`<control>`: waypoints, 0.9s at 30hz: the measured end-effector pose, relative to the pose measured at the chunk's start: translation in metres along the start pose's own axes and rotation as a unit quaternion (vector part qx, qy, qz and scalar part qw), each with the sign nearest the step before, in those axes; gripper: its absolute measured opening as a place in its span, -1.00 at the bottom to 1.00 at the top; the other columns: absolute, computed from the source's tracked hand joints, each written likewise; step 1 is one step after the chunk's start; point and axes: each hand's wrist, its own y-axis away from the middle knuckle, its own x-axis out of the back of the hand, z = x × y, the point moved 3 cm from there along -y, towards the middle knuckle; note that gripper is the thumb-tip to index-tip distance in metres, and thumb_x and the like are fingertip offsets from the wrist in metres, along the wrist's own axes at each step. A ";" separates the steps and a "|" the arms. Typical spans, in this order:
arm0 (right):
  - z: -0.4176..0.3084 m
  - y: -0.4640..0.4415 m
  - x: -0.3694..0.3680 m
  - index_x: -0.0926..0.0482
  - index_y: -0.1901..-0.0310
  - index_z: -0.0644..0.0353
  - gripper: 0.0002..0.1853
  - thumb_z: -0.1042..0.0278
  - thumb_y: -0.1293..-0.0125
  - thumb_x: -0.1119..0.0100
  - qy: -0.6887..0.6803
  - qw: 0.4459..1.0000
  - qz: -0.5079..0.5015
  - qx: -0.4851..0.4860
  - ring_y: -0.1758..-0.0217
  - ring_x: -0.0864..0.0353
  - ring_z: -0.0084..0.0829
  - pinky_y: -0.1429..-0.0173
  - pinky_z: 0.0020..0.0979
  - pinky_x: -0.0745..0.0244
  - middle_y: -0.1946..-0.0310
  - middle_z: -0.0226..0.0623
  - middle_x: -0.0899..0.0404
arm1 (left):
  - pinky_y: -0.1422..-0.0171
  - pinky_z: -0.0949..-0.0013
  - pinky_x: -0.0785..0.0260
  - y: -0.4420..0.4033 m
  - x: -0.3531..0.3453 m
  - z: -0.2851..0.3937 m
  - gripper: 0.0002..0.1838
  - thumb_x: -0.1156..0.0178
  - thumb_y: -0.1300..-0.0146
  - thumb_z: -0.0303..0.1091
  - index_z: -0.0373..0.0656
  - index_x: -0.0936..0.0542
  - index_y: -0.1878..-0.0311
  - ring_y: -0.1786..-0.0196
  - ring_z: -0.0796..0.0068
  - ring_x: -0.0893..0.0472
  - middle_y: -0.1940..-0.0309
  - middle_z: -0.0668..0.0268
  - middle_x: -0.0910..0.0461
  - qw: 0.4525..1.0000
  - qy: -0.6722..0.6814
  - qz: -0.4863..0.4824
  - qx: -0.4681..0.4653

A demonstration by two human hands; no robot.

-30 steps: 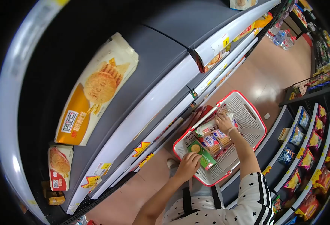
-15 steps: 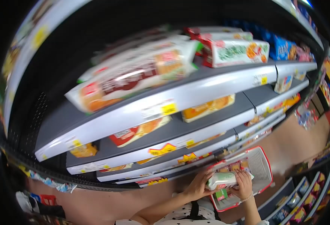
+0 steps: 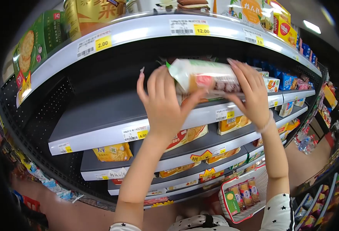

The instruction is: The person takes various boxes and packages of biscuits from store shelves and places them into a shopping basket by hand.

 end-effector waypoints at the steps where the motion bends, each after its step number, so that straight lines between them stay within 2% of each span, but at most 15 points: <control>1: 0.004 -0.012 -0.007 -0.34 -0.24 0.25 -0.28 0.14 -0.03 -0.29 0.006 1.000 -0.004 0.010 -0.20 -0.37 -0.07 -0.30 -0.14 -0.24 -0.16 -0.15 -0.41 | -0.34 -0.09 -0.01 0.000 -0.006 -0.007 -0.31 -0.25 -0.12 0.15 -0.36 -0.44 0.01 -0.11 0.17 -0.43 0.04 0.08 -0.49 1.000 0.004 0.004 0.003; 3: 0.011 -0.030 -0.014 -0.34 -0.24 0.24 -0.28 0.11 -0.04 -0.28 0.016 1.000 -0.011 0.023 -0.19 -0.37 -0.09 -0.29 -0.14 -0.24 -0.13 -0.16 -0.43 | -0.34 -0.07 -0.02 0.005 -0.023 -0.022 -0.37 -0.16 -0.22 0.11 -0.39 -0.44 0.03 -0.09 0.06 -0.40 0.07 0.00 -0.47 0.980 0.103 -0.099 0.139; 6: 0.022 -0.045 -0.021 -0.34 -0.25 0.18 -0.33 0.02 -0.14 -0.18 0.038 0.997 -0.059 0.032 -0.19 -0.35 -0.13 -0.30 -0.15 -0.20 -0.10 -0.19 -0.45 | -0.34 -0.07 -0.02 0.004 -0.023 -0.021 -0.39 -0.12 -0.26 0.10 -0.40 -0.44 0.04 -0.08 0.06 -0.40 0.07 0.00 -0.47 0.986 0.064 -0.089 0.124; 9: 0.038 -0.050 -0.037 -0.39 -0.22 0.09 -0.45 -0.04 -0.29 0.00 0.068 0.991 -0.102 0.045 -0.20 -0.34 -0.13 -0.33 -0.14 -0.13 -0.09 -0.18 -0.48 | -0.34 -0.06 -0.03 0.006 -0.022 -0.020 -0.43 -0.12 -0.27 0.05 -0.39 -0.45 0.04 -0.08 0.09 -0.41 0.08 0.01 -0.47 0.988 0.048 -0.077 0.128; 12: 0.049 -0.057 -0.051 -0.44 -0.18 0.12 -0.48 -0.05 -0.33 0.06 0.068 0.988 -0.133 0.039 -0.19 -0.35 -0.10 -0.32 -0.13 -0.13 -0.06 -0.15 -0.50 | -0.34 -0.04 -0.05 0.007 -0.023 -0.021 -0.46 -0.13 -0.26 0.01 -0.38 -0.45 0.04 -0.08 0.09 -0.41 0.08 0.02 -0.47 0.987 0.045 -0.075 0.135; 14: 0.054 -0.056 -0.062 -0.46 -0.15 0.14 -0.49 -0.05 -0.36 0.13 0.052 0.988 -0.141 0.025 -0.18 -0.36 -0.07 -0.32 -0.12 -0.13 -0.05 -0.11 -0.51 | -0.34 -0.03 -0.05 0.008 -0.024 -0.021 -0.47 -0.14 -0.26 0.00 -0.38 -0.45 0.04 -0.08 0.09 -0.41 0.09 0.02 -0.47 0.986 0.055 -0.075 0.139; 16: 0.056 -0.055 -0.071 -0.45 -0.15 0.16 -0.50 -0.02 -0.36 0.14 -0.046 0.985 -0.163 -0.028 -0.18 -0.35 -0.06 -0.32 -0.13 -0.13 -0.05 -0.08 -0.50 | -0.33 0.00 -0.07 0.008 -0.024 -0.022 -0.48 -0.14 -0.25 -0.01 -0.38 -0.46 0.03 -0.09 0.07 -0.40 0.09 0.02 -0.48 0.987 0.051 -0.057 0.139; 17: 0.058 -0.056 -0.071 -0.43 -0.18 0.18 -0.49 0.00 -0.37 0.19 -0.046 0.982 -0.183 -0.026 -0.21 -0.33 -0.04 -0.34 -0.12 -0.10 -0.09 -0.05 -0.47 | -0.33 0.00 -0.07 0.008 -0.023 -0.023 -0.48 -0.14 -0.25 -0.01 -0.38 -0.46 0.03 -0.09 0.07 -0.40 0.09 0.02 -0.48 0.987 0.057 -0.057 0.141; 19: 0.059 -0.058 -0.069 -0.41 -0.19 0.18 -0.48 0.00 -0.37 0.21 -0.032 0.983 -0.181 -0.006 -0.21 -0.32 -0.02 -0.35 -0.11 -0.08 -0.10 -0.03 -0.46 | -0.31 0.01 -0.08 0.006 -0.022 -0.022 -0.41 -0.16 -0.23 -0.01 -0.42 -0.41 -0.04 -0.10 0.04 -0.38 0.07 -0.02 -0.45 0.985 0.046 -0.077 0.148; 20: 0.058 -0.054 -0.067 -0.39 -0.21 0.18 -0.47 -0.01 -0.37 0.23 -0.023 0.984 -0.178 0.011 -0.21 -0.31 -0.01 -0.36 -0.09 -0.06 -0.12 -0.02 -0.44 | -0.30 0.00 -0.09 0.006 -0.021 -0.022 -0.35 -0.14 -0.22 0.02 -0.47 -0.37 -0.07 -0.07 0.06 -0.38 0.10 -0.02 -0.44 0.988 0.032 -0.056 0.142; 21: 0.063 -0.048 -0.068 -0.36 -0.24 0.17 -0.44 -0.04 -0.37 0.24 0.005 0.990 -0.143 0.021 -0.23 -0.28 0.01 -0.38 -0.08 -0.02 -0.14 -0.01 -0.43 | -0.29 -0.02 -0.11 0.006 -0.021 -0.023 -0.29 -0.13 -0.20 0.04 -0.52 -0.33 -0.09 -0.05 0.08 -0.38 0.13 -0.02 -0.42 0.990 0.020 -0.040 0.133; 22: 0.060 -0.046 -0.062 -0.40 -0.20 0.17 -0.44 -0.06 -0.37 0.26 0.020 0.996 -0.072 0.057 -0.23 -0.30 -0.04 -0.34 -0.10 -0.06 -0.12 -0.07 -0.46 | -0.28 0.00 -0.09 0.008 -0.022 -0.027 -0.14 -0.12 -0.20 0.11 -0.60 -0.21 -0.20 -0.07 0.07 -0.35 0.12 -0.06 -0.40 0.989 0.014 -0.045 0.137; 24: 0.058 -0.032 -0.034 -0.34 -0.25 0.26 -0.29 -0.20 -0.40 0.48 0.043 0.994 -0.071 0.068 -0.35 -0.17 -0.01 -0.40 -0.13 0.04 -0.25 -0.02 -0.32 | -0.27 0.05 -0.09 0.008 -0.021 -0.028 -0.05 -0.10 -0.21 0.18 -0.65 -0.14 -0.24 -0.12 -0.01 -0.33 0.05 -0.16 -0.39 0.984 0.038 -0.040 0.171; 26: 0.042 0.002 0.008 -0.39 -0.21 0.26 -0.24 -0.28 -0.38 0.49 0.063 0.995 -0.028 0.069 -0.34 -0.21 -0.02 -0.39 -0.13 0.02 -0.21 -0.05 -0.38 | -0.35 0.05 -0.06 0.012 -0.022 -0.032 -0.01 -0.12 -0.20 0.17 -0.66 -0.06 -0.28 -0.26 -0.10 -0.27 -0.13 -0.29 -0.31 0.989 0.026 -0.056 0.134; 27: 0.032 0.023 0.031 -0.45 -0.13 0.17 -0.42 -0.15 -0.32 0.15 0.069 0.992 -0.063 0.080 -0.19 -0.36 -0.11 -0.28 -0.13 -0.12 -0.06 -0.15 -0.50 | -0.45 0.19 0.02 0.013 -0.019 -0.030 -0.13 -0.07 -0.30 0.11 -0.46 -0.07 -0.37 -0.36 -0.05 -0.20 -0.25 -0.16 -0.27 0.980 0.072 -0.058 0.179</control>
